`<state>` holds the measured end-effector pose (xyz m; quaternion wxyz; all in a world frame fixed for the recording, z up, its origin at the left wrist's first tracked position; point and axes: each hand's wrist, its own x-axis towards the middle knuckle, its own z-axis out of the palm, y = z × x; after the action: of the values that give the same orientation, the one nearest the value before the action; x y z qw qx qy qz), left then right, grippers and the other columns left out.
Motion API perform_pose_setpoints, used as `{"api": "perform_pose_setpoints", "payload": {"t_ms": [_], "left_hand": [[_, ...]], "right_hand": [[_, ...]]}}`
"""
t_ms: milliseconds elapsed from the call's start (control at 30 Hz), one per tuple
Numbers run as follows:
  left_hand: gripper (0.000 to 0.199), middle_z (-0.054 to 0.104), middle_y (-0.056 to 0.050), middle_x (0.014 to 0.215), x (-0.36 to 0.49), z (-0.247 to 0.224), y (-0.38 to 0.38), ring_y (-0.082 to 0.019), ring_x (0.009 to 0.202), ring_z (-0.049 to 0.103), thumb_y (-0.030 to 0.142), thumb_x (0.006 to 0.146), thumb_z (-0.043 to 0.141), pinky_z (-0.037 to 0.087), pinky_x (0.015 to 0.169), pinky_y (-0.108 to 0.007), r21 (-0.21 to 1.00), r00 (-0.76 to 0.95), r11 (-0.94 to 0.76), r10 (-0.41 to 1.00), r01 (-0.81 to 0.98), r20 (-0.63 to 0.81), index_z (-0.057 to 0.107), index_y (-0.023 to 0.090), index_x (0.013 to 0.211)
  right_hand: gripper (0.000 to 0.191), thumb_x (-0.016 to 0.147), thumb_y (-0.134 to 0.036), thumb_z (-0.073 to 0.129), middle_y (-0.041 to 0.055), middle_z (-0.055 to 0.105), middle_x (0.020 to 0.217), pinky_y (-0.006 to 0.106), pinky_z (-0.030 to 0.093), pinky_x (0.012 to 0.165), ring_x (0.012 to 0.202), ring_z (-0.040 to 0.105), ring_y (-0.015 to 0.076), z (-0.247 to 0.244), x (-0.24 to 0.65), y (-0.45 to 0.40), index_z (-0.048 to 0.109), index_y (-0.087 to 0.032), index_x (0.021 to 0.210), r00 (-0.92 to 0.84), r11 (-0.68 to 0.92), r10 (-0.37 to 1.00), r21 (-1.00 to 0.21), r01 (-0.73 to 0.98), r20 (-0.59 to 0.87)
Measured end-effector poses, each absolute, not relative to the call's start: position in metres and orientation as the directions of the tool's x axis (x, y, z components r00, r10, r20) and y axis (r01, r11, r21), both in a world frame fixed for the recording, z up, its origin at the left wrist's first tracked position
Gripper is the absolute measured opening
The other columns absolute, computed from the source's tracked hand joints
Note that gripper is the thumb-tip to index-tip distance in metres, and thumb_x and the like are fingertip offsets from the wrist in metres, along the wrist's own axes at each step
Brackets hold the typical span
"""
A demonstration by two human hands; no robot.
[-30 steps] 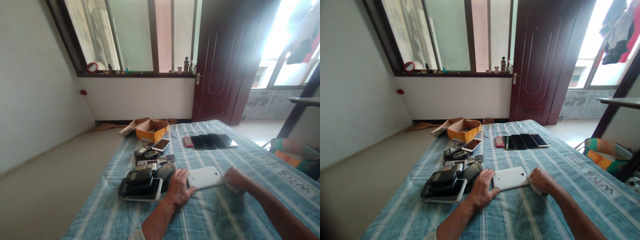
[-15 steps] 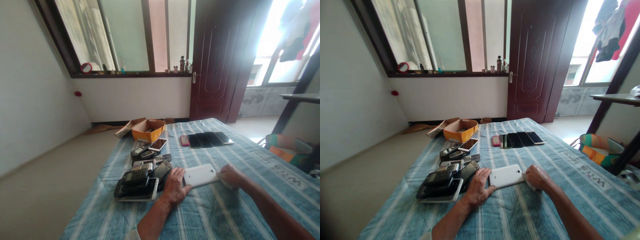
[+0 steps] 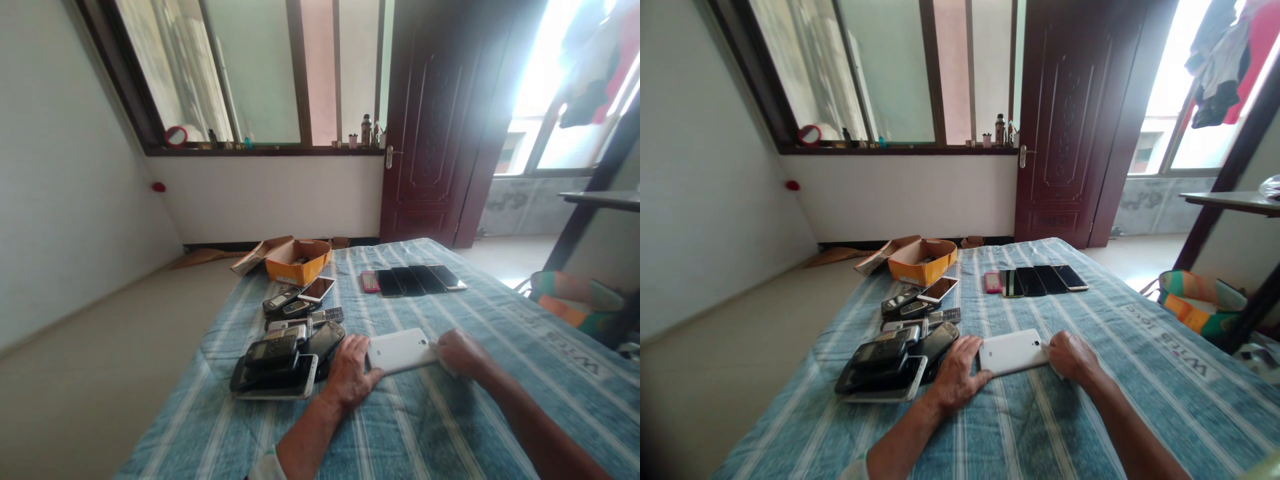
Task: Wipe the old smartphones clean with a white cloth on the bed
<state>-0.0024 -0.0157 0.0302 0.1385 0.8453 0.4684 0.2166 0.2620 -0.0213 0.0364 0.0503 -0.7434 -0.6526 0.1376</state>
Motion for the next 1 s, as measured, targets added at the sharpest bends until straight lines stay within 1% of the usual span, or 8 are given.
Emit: {"api": "perform_pose_setpoints", "payload": {"t_ms": [100,233,400,533,700,767,867,1000], "left_hand": [[0.054,0.059,-0.014,0.123,-0.002,0.030,-0.015,-0.033,0.121,0.046,0.030,0.071,0.071,0.033,0.108,-0.048,0.442,0.468,-0.521,0.853,0.730,0.231,0.055,0.012,0.118],[0.055,0.057,-0.014,0.125,-0.003,0.028,-0.014,-0.033,0.122,0.045,0.032,0.071,0.071,0.033,0.108,-0.048,0.445,0.471,-0.520,0.853,0.729,0.224,0.054,0.013,0.120],[0.053,0.058,-0.014,0.123,-0.003,0.026,-0.015,-0.033,0.120,0.046,0.033,0.072,0.071,0.033,0.109,-0.046,0.442,0.477,-0.530,0.847,0.723,0.236,0.055,0.011,0.117],[0.051,0.058,-0.013,0.122,-0.003,0.025,-0.015,-0.032,0.119,0.046,0.032,0.071,0.071,0.034,0.108,-0.045,0.437,0.478,-0.539,0.842,0.720,0.249,0.056,0.012,0.115],[0.049,0.058,-0.012,0.123,-0.004,0.022,-0.013,-0.032,0.121,0.046,0.032,0.073,0.066,0.034,0.108,-0.046,0.437,0.488,-0.547,0.836,0.714,0.250,0.054,0.015,0.117],[0.049,0.058,-0.011,0.124,-0.004,0.021,-0.013,-0.032,0.122,0.046,0.032,0.074,0.064,0.034,0.108,-0.046,0.441,0.491,-0.551,0.834,0.709,0.252,0.053,0.016,0.119],[0.051,0.057,-0.012,0.125,-0.004,0.021,-0.013,-0.032,0.123,0.045,0.033,0.073,0.066,0.033,0.108,-0.046,0.443,0.483,-0.536,0.843,0.719,0.236,0.053,0.015,0.119],[0.053,0.057,-0.013,0.124,-0.004,0.024,-0.016,-0.032,0.121,0.046,0.035,0.072,0.070,0.032,0.109,-0.045,0.444,0.483,-0.532,0.845,0.721,0.228,0.054,0.013,0.117]], "right_hand": [[0.024,0.075,-0.017,0.046,0.0147,0.069,0.075,0.026,0.031,0.054,0.069,0.063,0.0216,0.040,0.258,-0.024,0.069,-0.014,0.069,0.142,-0.177,0.977,-0.237,0.955,-0.157],[0.022,0.074,-0.016,0.047,0.0173,0.070,0.079,0.030,0.035,0.057,0.077,0.066,0.0273,0.047,0.251,-0.032,0.069,-0.014,0.072,0.166,-0.200,0.971,-0.205,0.958,-0.171],[0.026,0.076,-0.014,0.044,0.0198,0.070,0.089,0.032,0.037,0.061,0.085,0.066,0.0312,0.058,0.229,-0.045,0.069,-0.012,0.080,0.207,-0.221,0.968,-0.095,0.971,-0.142],[0.030,0.081,-0.012,0.039,0.0172,0.070,0.091,0.031,0.036,0.061,0.085,0.066,0.0291,0.064,0.197,-0.054,0.068,-0.013,0.086,0.118,-0.124,0.989,-0.068,0.990,-0.093],[0.028,0.085,-0.009,0.039,0.0091,0.066,0.089,0.029,0.033,0.063,0.086,0.061,0.0228,0.056,0.154,-0.062,0.065,-0.019,0.088,-0.086,0.095,0.990,-0.079,0.992,0.109],[0.026,0.085,-0.008,0.041,0.0080,0.064,0.089,0.028,0.031,0.063,0.086,0.058,0.0215,0.051,0.146,-0.063,0.065,-0.019,0.086,-0.154,0.165,0.977,-0.062,0.984,0.147],[0.027,0.084,-0.006,0.042,0.0083,0.062,0.090,0.028,0.030,0.062,0.085,0.056,0.0209,0.046,0.151,-0.061,0.066,-0.019,0.083,-0.155,0.162,0.977,-0.040,0.986,0.144],[0.031,0.085,-0.004,0.038,0.0095,0.061,0.092,0.028,0.029,0.061,0.088,0.055,0.0223,0.046,0.179,-0.054,0.066,-0.018,0.085,-0.041,0.046,0.990,-0.030,0.999,0.135]]}}
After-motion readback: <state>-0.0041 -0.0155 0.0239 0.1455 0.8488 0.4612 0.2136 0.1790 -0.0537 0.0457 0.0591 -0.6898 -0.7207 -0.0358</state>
